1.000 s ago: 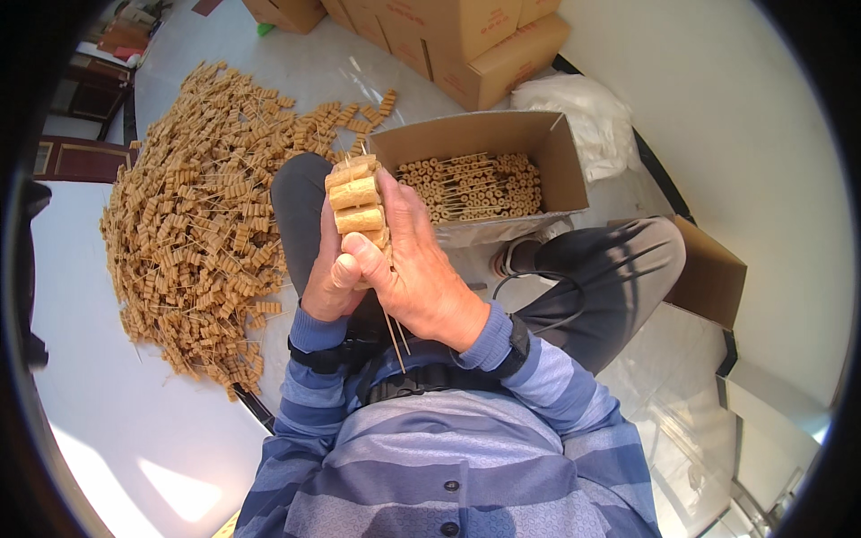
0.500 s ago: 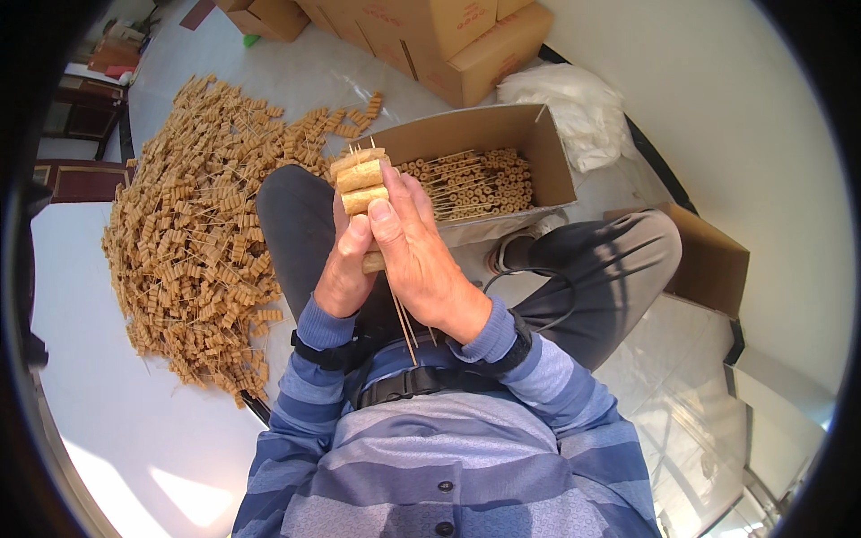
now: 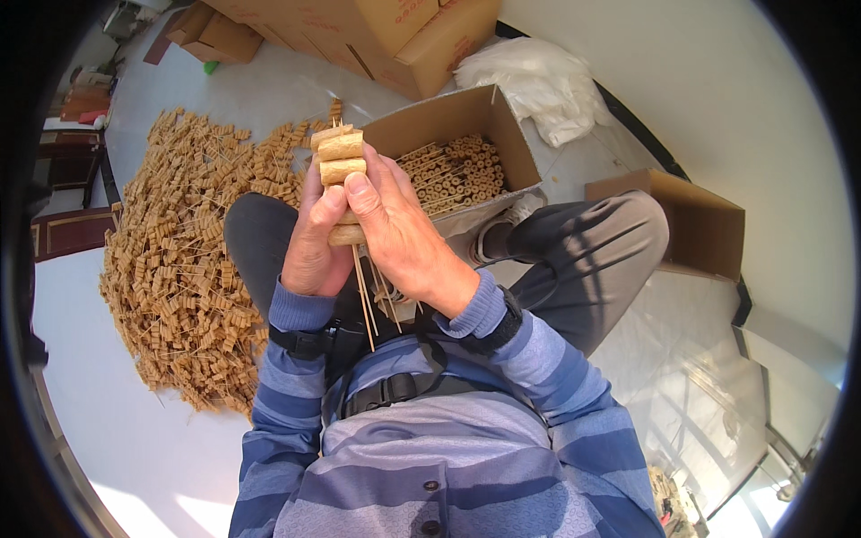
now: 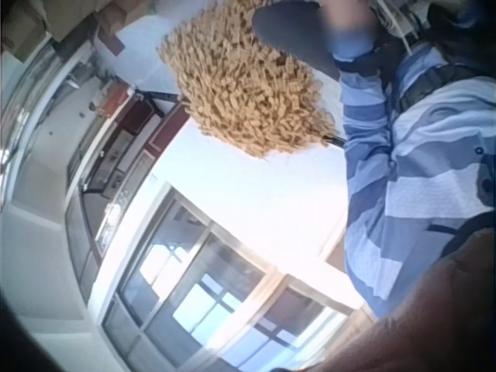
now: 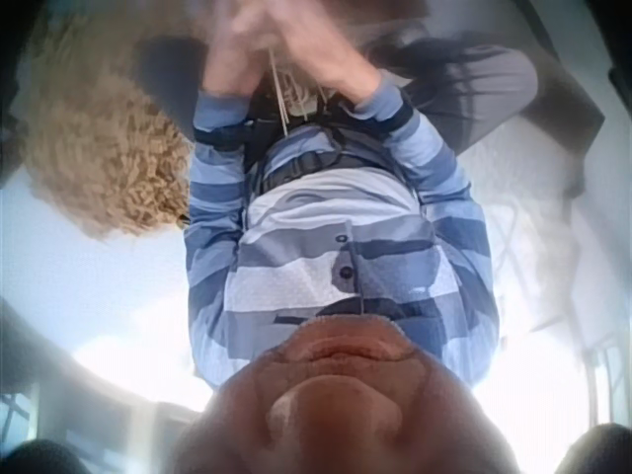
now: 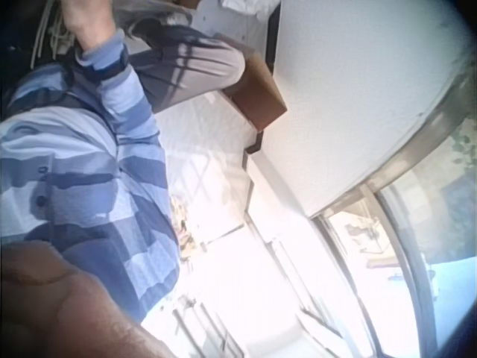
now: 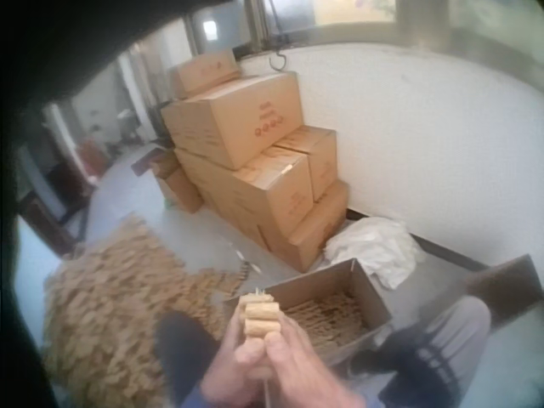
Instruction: The person sits on the floor and threads small, ring-shaped snack pieces onto thin wooden skewers. They gather the snacks from a large pile on the floor and place the completed skewers into a cardboard box.
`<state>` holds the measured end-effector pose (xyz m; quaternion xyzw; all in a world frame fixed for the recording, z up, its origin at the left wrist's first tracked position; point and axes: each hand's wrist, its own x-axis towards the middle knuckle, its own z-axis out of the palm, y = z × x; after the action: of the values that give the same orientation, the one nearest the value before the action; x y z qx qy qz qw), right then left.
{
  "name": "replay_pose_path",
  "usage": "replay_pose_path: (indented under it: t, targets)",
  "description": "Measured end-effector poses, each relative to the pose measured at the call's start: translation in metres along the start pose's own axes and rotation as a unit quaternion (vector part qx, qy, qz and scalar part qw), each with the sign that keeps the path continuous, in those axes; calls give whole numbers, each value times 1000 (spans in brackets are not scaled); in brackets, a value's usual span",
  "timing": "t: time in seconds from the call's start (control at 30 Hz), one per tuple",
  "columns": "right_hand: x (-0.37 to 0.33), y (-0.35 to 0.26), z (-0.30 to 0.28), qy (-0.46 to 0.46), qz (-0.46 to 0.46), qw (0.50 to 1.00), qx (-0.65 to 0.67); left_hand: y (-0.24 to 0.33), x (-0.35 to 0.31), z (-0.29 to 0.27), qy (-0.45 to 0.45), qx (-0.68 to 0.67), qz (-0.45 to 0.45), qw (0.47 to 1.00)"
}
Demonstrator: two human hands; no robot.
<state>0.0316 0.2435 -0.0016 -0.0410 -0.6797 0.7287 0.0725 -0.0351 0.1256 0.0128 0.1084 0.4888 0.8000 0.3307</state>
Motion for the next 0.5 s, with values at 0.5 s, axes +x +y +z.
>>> replay_pose_path:
  t: [0.5]
  targets:
    - [27, 39, -39, 50, 40, 997, 40, -41, 49, 9, 22, -1, -50, 999]
